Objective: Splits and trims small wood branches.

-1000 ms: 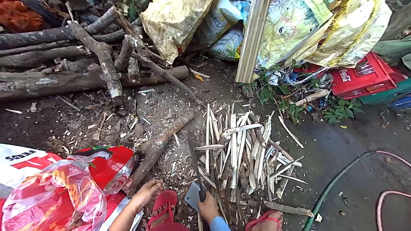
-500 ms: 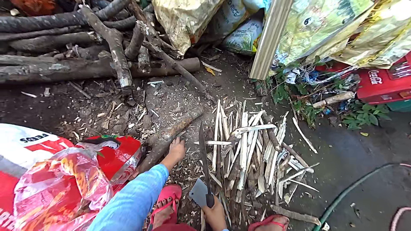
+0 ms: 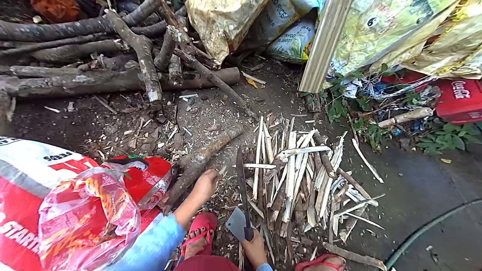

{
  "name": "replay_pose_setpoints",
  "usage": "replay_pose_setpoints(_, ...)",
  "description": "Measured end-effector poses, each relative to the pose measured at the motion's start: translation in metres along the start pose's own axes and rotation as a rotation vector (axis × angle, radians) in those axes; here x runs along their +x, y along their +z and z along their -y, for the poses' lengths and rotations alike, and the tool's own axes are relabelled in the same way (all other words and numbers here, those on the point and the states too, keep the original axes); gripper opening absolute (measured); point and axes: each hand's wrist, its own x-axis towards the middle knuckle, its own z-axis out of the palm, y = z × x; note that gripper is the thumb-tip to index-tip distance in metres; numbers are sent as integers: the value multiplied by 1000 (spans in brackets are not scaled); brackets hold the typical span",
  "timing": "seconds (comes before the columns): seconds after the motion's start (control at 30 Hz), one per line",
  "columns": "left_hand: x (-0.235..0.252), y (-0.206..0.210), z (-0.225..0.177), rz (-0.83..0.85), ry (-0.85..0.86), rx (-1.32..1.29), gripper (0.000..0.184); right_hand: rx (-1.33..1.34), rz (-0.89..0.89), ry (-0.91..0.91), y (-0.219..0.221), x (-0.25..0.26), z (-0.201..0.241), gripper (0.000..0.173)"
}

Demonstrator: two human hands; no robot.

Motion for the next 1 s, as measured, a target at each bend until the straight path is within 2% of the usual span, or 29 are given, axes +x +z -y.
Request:
replay_pose_setpoints(0.07, -61, -34, -3, -205, 101, 17, 24, -12, 15, -4, 1, 3, -4, 45)
replay_pose_setpoints(0.13, -118, -65, 11, -522, 194, 97, 24, -4, 22, -15, 3, 6, -8, 46)
replay_pose_setpoints(0.23, -183, -110, 43, -861, 175, 282, 28, 9, 22, -6, 7, 8, -9, 45)
replay_pose_setpoints(0.3, -208, -127, 60, -942, 79, 397, 28, 11, 26, -4, 8, 8, -8, 45)
replay_pose_setpoints(0.4, -219, -133, 69, -853, -118, 431, 31, 9, 34, -5, 8, 8, -6, 44)
replay_pose_setpoints(0.43, -215, -131, 67, -839, -137, 426, 35, 9, 39, -2, 7, 8, -5, 44)
replay_pose_setpoints(0.53, -177, -117, 42, -896, 37, 410, 48, 5, 63, 15, 3, 11, -5, 47)
replay_pose_setpoints(0.57, -157, -111, 25, -862, 117, 358, 46, -3, 73, 21, 3, 12, -5, 48)
replay_pose_setpoints(0.63, -109, -91, -18, -670, 232, 245, 38, -46, 91, 35, 3, 14, -4, 51)
replay_pose_setpoints(0.7, -50, -64, -62, -331, 269, 171, 36, -122, 98, 48, 3, 13, -1, 53)
replay_pose_setpoints(0.77, 15, -28, -97, 57, 238, 163, 43, -178, 99, 53, 1, 9, 3, 54)
replay_pose_setpoints(0.83, 76, 18, -114, 304, 195, 235, 50, -214, 105, 58, -1, 5, 6, 56)
replay_pose_setpoints(0.9, 119, 59, -118, 439, 148, 351, 59, -255, 114, 61, -3, 2, 9, 58)
replay_pose_setpoints(1.0, 145, 93, -117, 518, 161, 471, 67, -328, 100, 73, -6, -3, 15, 56)
